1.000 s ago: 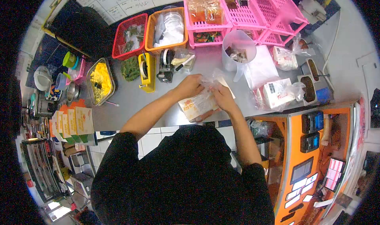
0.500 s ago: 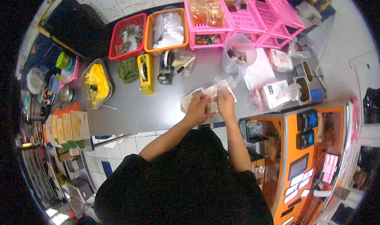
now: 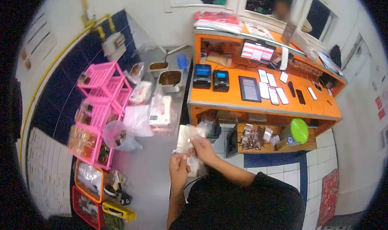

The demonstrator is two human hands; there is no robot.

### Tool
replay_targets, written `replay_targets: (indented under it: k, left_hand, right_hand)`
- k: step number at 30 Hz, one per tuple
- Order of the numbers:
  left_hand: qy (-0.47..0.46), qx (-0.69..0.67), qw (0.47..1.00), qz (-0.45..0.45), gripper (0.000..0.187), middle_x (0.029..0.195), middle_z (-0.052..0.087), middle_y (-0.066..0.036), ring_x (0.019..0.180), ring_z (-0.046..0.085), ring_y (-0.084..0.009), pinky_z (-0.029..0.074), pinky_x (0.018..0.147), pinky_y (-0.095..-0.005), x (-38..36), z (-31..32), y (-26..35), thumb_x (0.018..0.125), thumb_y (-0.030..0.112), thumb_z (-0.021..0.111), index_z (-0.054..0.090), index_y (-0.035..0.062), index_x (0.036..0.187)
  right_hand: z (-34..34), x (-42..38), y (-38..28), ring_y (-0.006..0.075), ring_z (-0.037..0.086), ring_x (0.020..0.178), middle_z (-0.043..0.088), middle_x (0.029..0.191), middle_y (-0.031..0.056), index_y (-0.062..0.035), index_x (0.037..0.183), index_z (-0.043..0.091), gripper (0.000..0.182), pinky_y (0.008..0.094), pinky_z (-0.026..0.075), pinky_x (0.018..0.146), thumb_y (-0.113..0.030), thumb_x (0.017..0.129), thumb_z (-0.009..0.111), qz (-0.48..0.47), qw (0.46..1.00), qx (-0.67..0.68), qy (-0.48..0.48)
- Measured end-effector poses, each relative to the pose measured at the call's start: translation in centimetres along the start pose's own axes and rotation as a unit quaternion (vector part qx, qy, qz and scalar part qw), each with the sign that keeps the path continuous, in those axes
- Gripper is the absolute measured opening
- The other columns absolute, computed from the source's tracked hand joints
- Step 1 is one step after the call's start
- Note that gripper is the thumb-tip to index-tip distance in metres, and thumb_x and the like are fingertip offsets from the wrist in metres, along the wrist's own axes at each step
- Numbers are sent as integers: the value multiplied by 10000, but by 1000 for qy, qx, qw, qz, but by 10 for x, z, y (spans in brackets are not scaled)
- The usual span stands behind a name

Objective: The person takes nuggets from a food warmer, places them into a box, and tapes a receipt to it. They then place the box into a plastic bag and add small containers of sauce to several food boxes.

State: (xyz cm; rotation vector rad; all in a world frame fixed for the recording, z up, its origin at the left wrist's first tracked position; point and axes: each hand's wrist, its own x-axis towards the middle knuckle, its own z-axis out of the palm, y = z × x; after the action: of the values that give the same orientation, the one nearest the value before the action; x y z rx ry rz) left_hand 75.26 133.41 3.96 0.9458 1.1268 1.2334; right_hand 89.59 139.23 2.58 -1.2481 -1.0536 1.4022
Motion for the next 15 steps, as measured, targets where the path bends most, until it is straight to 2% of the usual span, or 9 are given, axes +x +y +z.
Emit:
replay_targets:
  k: [3, 5, 6, 8, 10, 11, 13, 14, 15]
  left_hand:
    - [-60, 81, 995, -3, 178, 760, 610, -39, 592, 528, -84, 428, 537, -247, 16, 36, 15, 983, 184, 559, 576, 6, 979]
    - [-149, 75, 985, -44, 197, 753, 605, -31, 611, 535, -83, 429, 544, -246, 29, 54, 4, 985, 205, 561, 585, 9, 974]
    - [-149, 83, 984, -40, 197, 753, 605, -31, 611, 535, -83, 429, 544, -246, 39, 63, -5, 985, 205, 561, 585, 9, 974]
    - [-169, 101, 971, -134, 203, 760, 610, -26, 634, 541, -81, 433, 553, -241, 71, 88, -25, 981, 216, 572, 593, 15, 966]
    - [-169, 74, 967, -174, 208, 784, 627, -30, 646, 561, -90, 452, 570, -248, 113, 120, -51, 976, 241, 585, 598, 34, 963]
    - [-160, 55, 958, -231, 215, 808, 644, -33, 657, 581, -99, 471, 586, -254, 116, 119, -67, 971, 266, 599, 604, 52, 960]
    - [-153, 78, 956, -236, 268, 851, 654, -50, 694, 615, -122, 502, 623, -277, 143, 121, -93, 963, 305, 605, 610, 40, 1000]
    - [-105, 99, 960, -240, 259, 829, 639, -51, 681, 594, -118, 483, 598, -265, 146, 117, -109, 956, 280, 617, 608, 24, 989]
    - [-57, 115, 962, -241, 251, 807, 624, -51, 667, 574, -113, 464, 573, -253, 149, 111, -129, 948, 255, 629, 606, 7, 979]
  right_hand:
    - [-57, 27, -51, 76, 506, 503, 613, 640, 24, -42, 976, 624, 288, 230, 406, 451, -306, 1004, 513, -73, 986, -17, 147]
    - [-110, 50, -83, 79, 506, 496, 618, 647, 34, -48, 1014, 598, 259, 224, 410, 444, -290, 1008, 504, -117, 972, 73, 191]
    - [-135, 58, -99, 78, 505, 496, 617, 648, 35, -52, 1013, 595, 249, 220, 411, 446, -284, 1008, 504, -133, 967, 102, 192]
    - [-178, 70, -136, 72, 517, 513, 611, 671, 45, -58, 986, 585, 243, 226, 423, 453, -285, 1009, 500, -184, 952, 146, 197]
    - [-216, 94, -180, 70, 515, 528, 585, 678, 36, -46, 944, 580, 268, 225, 410, 464, -288, 1014, 488, -219, 920, 97, 310]
    - [-248, 121, -187, 68, 497, 537, 547, 674, 23, -34, 936, 570, 286, 223, 388, 476, -288, 1021, 469, -288, 877, 60, 380]
    - [-292, 162, -246, 64, 439, 515, 500, 648, 1, -39, 868, 561, 287, 232, 352, 465, -250, 1022, 443, -388, 816, 29, 429]
    - [-326, 191, -270, 60, 436, 509, 505, 644, 3, -31, 858, 562, 287, 223, 352, 464, -234, 1019, 440, -464, 597, -330, 565]
    - [-365, 217, -294, 61, 458, 529, 522, 666, 13, -35, 857, 559, 279, 208, 352, 466, -233, 1017, 444, -473, 445, -454, 609]
